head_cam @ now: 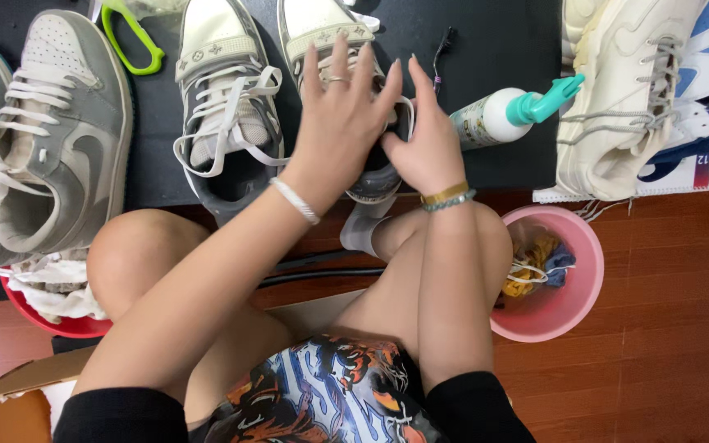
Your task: The person cleans a pair of grey sneakers by wiping them with a white cloth and applying a cleaning spray. They then switch to a white sneaker, remove the laces, and begin re-lacing the shoe with a new set of laces.
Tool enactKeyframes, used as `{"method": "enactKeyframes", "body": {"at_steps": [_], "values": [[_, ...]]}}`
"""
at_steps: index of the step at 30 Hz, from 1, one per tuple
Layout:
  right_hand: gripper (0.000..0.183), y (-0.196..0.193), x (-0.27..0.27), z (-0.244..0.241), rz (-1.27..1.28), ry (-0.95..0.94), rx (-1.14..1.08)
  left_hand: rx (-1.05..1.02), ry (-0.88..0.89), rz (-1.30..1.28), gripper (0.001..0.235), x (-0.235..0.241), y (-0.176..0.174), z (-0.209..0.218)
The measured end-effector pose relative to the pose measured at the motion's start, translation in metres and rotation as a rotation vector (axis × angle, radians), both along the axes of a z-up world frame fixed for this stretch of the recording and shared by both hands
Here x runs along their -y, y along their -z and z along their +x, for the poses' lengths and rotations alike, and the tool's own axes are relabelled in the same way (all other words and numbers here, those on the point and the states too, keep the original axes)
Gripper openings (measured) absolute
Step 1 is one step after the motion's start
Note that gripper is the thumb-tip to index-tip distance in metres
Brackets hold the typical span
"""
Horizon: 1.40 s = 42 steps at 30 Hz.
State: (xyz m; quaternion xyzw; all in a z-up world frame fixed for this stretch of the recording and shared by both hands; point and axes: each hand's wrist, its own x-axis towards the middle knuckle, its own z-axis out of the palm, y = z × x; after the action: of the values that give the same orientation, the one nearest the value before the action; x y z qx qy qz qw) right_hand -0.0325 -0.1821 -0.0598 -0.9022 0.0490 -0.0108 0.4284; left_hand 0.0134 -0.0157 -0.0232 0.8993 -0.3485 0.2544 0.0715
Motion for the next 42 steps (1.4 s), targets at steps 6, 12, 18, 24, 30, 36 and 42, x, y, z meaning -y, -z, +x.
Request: {"method": "enactKeyframes", "body": {"at_steps": [6, 12, 18, 24, 30, 36, 42], "values": [[0.08, 0.012, 0.002, 0.009, -0.055, 0.033, 0.047, -0.045, 0.024, 0.114, 0.036, 0.023, 0.019, 0.015], [0.083, 0.009, -0.008, -0.001, 0.02, 0.099, 0.012, -0.463, 0.035, 0.083, 0.038, 0.012, -0.002, 0.036], [0.08, 0.004, -0.022, -0.006, 0.05, 0.147, 0.028, 0.057, 0.15, -0.003, 0.069, -0.014, -0.021, 0.011], [0.082, 0.006, -0.022, -0.007, 0.1, 0.14, -0.005, -0.275, 0.113, 0.059, 0.083, -0.024, -0.013, 0.019], [0.065, 0.008, -0.04, -0.007, 0.29, 0.072, 0.134, -0.485, 0.147, -0.027, 0.094, -0.033, -0.016, 0.03], [0.064, 0.001, -0.03, -0.04, 0.508, 0.019, 0.233, -0.186, 0.111, -0.338, 0.072, -0.078, -0.029, -0.037], [0.045, -0.008, -0.063, -0.058, 0.352, 0.114, 0.592, -0.296, -0.162, -0.36, 0.039, -0.126, -0.028, -0.102]]}}
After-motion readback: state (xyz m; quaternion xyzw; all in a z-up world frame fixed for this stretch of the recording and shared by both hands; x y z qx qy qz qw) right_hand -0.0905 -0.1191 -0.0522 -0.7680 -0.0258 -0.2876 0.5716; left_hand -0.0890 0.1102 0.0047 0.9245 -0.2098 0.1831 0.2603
